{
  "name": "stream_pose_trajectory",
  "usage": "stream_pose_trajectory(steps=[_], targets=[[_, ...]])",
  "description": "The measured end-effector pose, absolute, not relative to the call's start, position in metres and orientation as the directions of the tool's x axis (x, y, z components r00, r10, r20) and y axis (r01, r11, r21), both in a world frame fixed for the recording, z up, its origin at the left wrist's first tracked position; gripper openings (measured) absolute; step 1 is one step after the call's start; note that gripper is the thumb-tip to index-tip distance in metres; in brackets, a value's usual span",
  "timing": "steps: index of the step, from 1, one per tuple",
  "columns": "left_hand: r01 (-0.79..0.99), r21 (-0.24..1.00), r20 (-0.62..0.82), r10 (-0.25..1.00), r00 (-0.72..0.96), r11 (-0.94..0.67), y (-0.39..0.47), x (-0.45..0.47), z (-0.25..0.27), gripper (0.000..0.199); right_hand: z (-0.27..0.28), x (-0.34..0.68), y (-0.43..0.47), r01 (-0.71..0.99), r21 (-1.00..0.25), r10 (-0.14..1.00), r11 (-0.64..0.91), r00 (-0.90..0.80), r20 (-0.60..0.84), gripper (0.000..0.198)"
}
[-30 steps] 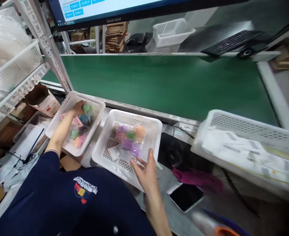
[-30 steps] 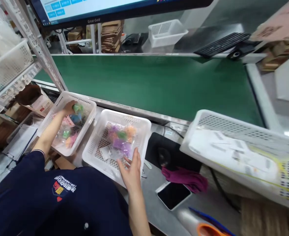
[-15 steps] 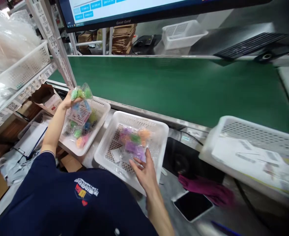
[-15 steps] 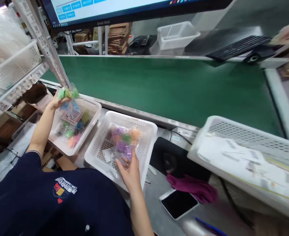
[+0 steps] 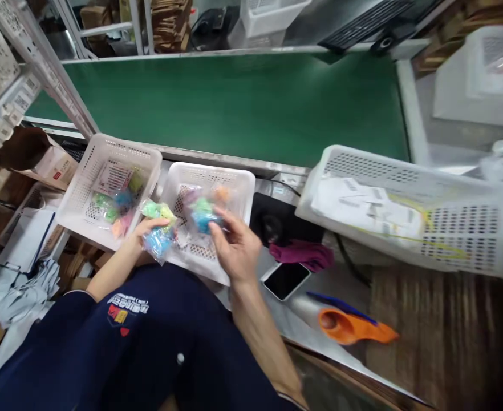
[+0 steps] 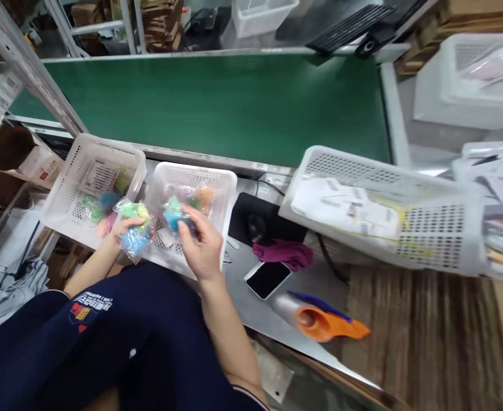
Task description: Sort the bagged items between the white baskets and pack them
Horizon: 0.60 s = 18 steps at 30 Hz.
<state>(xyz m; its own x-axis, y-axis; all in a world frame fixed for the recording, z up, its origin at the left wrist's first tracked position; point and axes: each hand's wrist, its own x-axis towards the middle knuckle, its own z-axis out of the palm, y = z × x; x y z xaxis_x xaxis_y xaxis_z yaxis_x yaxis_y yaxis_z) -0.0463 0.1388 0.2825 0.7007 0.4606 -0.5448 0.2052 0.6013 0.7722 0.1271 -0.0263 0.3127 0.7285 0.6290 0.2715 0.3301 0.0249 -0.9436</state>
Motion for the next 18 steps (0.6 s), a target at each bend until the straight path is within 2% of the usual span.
stream_pose_trajectory(steps=[2,3,4,6,8,10,12,14,16,18], targets=[[0.219,0.673,-0.612,0.365,0.702,0.707,0.13,-0.049,0.284,0.045,0.305,0.138,-0.036,0.386,-0.922,0.441,-0.027,0.832,0.336,0.042],[0.219,0.654,-0.62,0.348,0.703,0.724,0.126,-0.05,0.285,0.046,0.3,0.143,-0.039,0.415,-0.908,0.417,-0.064,0.837,0.354,0.051],[0.229,0.647,-0.623,0.331,0.708,0.728,0.122,-0.051,0.285,0.047,0.295,0.148,-0.041,0.439,-0.894,0.454,-0.096,0.818,0.353,0.065],[0.282,0.641,-0.623,0.269,0.734,0.714,0.116,-0.052,0.284,0.051,0.285,0.154,-0.041,0.438,-0.893,0.676,-0.099,0.689,0.263,0.101],[0.362,0.638,-0.601,0.145,0.786,0.679,0.113,-0.049,0.279,0.053,0.277,0.156,-0.037,0.315,-0.949,0.906,-0.026,0.408,0.11,0.129],[0.439,0.625,-0.551,-0.033,0.834,0.646,0.113,-0.045,0.268,0.053,0.272,0.156,-0.03,0.126,-0.992,0.996,0.025,0.081,0.035,0.135],[0.501,0.591,-0.491,-0.211,0.845,0.632,0.111,-0.042,0.254,0.054,0.271,0.155,-0.022,0.038,-0.997,0.986,0.06,-0.16,0.053,0.124],[0.531,0.548,-0.445,-0.312,0.839,0.647,0.106,-0.044,0.24,0.057,0.272,0.154,-0.017,0.052,-0.993,0.96,0.105,-0.268,0.087,0.092],[0.512,0.499,-0.423,-0.319,0.848,0.699,0.099,-0.051,0.232,0.061,0.275,0.153,-0.018,0.081,-0.987,0.958,0.139,-0.262,0.113,0.062],[0.467,0.452,-0.425,-0.277,0.862,0.76,0.094,-0.063,0.23,0.064,0.277,0.151,-0.027,0.102,-0.983,0.98,0.152,-0.148,0.136,0.044]])
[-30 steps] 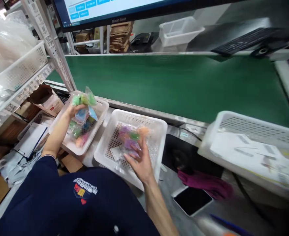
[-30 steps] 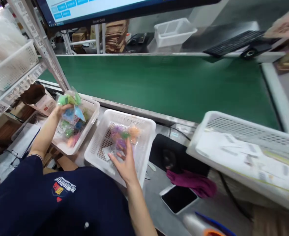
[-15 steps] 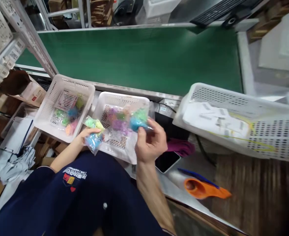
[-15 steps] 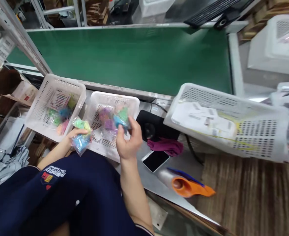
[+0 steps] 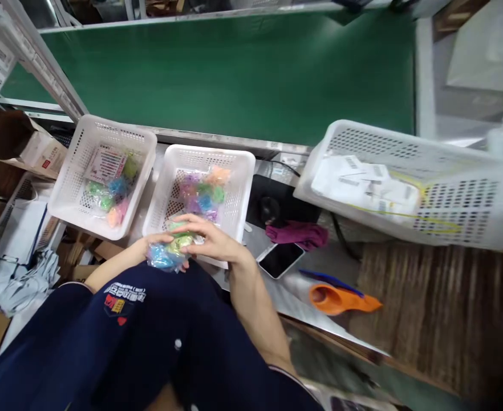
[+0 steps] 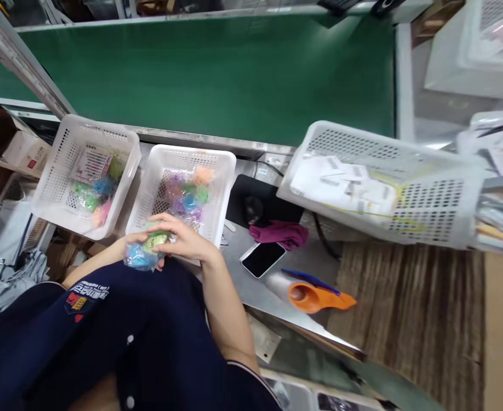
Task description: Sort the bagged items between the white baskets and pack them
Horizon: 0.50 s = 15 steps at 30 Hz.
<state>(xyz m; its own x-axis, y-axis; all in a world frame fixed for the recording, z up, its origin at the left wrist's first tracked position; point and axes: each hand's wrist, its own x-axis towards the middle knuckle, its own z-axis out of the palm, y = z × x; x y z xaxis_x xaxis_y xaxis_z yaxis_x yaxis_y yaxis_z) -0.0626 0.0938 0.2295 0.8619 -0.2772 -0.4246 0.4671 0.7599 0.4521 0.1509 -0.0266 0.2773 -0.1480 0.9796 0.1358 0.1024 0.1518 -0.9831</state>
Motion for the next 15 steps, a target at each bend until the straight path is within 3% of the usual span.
stream_pose_trajectory(steps=[5,8,10,12,15], targets=[[0.427,0.404,-0.477,-0.212,0.853,0.809,0.095,-0.078,0.234,0.057,0.273,0.149,-0.049,0.167,-0.979,0.961,0.118,0.231,0.155,0.025],[0.434,0.358,-0.471,-0.242,0.848,0.827,0.099,-0.071,0.23,0.051,0.259,0.157,-0.044,0.25,-0.965,0.792,0.077,0.573,0.212,0.028],[0.365,0.325,-0.476,-0.183,0.86,0.872,0.101,-0.064,0.228,0.055,0.247,0.164,-0.036,0.334,-0.943,0.669,-0.006,0.702,0.245,0.039],[0.283,0.298,-0.507,-0.1,0.856,0.912,0.102,-0.056,0.227,0.058,0.237,0.167,-0.031,0.417,-0.901,0.667,-0.117,0.705,0.24,0.052],[0.205,0.319,-0.588,0.024,0.808,0.926,0.106,-0.05,0.226,0.048,0.232,0.158,-0.031,0.445,-0.881,0.831,-0.158,0.542,0.125,0.063]])
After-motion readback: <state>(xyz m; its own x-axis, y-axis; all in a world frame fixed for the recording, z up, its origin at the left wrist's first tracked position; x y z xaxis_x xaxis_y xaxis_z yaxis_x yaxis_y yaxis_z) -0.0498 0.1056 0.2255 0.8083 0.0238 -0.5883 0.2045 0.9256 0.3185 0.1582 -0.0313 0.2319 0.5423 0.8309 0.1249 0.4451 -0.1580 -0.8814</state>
